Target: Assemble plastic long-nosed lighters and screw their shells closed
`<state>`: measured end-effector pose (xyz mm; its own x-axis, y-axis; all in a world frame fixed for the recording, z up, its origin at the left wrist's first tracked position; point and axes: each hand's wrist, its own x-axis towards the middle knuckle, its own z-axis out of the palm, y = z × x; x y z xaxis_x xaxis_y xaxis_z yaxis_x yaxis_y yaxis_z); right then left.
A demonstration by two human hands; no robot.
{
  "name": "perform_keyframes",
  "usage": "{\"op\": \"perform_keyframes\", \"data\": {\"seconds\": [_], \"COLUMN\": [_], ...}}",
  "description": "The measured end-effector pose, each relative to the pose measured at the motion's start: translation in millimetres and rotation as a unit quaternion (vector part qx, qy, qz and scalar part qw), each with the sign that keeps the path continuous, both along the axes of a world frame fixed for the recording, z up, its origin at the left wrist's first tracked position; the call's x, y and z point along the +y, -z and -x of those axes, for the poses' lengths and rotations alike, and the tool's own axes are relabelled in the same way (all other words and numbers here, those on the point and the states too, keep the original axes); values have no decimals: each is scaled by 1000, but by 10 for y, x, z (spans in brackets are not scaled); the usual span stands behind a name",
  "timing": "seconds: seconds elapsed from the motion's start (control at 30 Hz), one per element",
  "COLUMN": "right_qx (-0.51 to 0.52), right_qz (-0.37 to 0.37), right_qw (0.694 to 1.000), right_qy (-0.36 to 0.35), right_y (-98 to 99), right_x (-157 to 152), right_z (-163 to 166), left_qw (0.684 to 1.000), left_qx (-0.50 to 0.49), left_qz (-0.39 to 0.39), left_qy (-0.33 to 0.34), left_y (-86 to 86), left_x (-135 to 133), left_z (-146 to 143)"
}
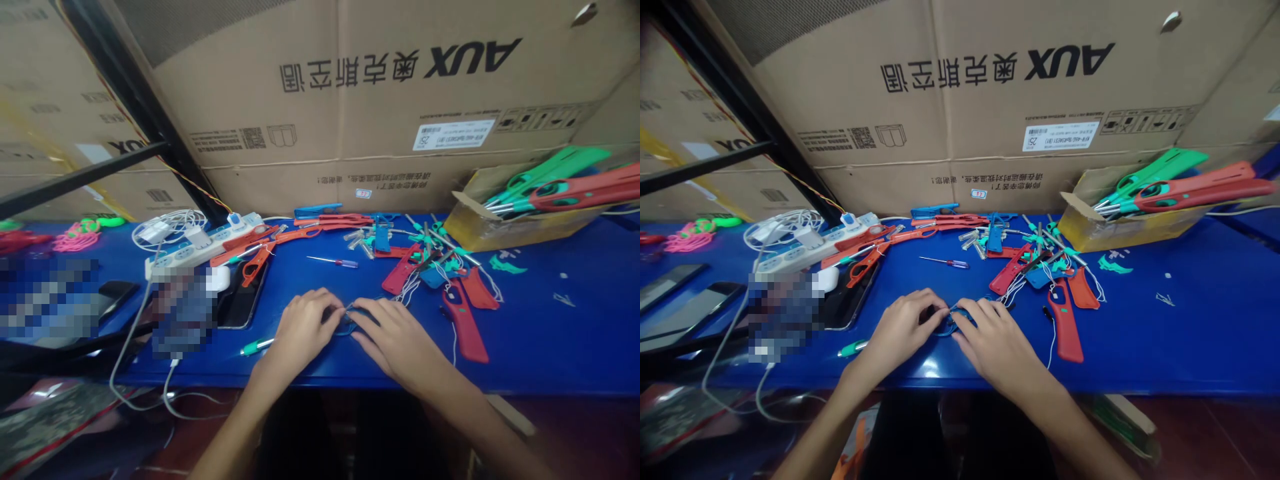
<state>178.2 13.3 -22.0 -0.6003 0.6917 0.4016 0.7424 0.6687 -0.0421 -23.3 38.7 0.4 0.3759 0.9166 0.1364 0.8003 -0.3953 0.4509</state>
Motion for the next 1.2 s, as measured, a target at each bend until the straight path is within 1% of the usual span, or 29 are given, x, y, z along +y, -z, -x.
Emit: {"op": "perform_keyframes", "data": {"seconds": [0.13,0.33,0.43,0.53,0.77,0.87,1.03,1.2], "right_qx": [-1,-13,-21,-27,-26,-12,14,16], "right_qz": [-15,-22,-22,-26,-27,-15,4,1], "right_qw": [1000,1000,1000,999,999,1000,1000,1000], "right_qy": [2,6,6,4,16,14,9,13], "right_y": [31,41,22,9,28,25,35,52], "right_x": [3,2,-9,-15,-19,-27,-17,-3], "right_z": [8,4,7,5,-6,-5,-7,-8], "left_qw": [1000,999,998,999,1000,998,988,974], "left_qx": [-17,-18,-20,-22,-4,31,90,124], "left_qz": [4,-29,-35,-35,-20,-40,-83,-130], "left_qy": [-15,-40,-38,-30,21,38,97,140], "left_y": [27,56,71,73,-26,-62,-78,-69], "left_x": [-36,-176,-205,-178,-52,-9,63,108], "left_z": [9,129,184,199,198,191,128,86]}}
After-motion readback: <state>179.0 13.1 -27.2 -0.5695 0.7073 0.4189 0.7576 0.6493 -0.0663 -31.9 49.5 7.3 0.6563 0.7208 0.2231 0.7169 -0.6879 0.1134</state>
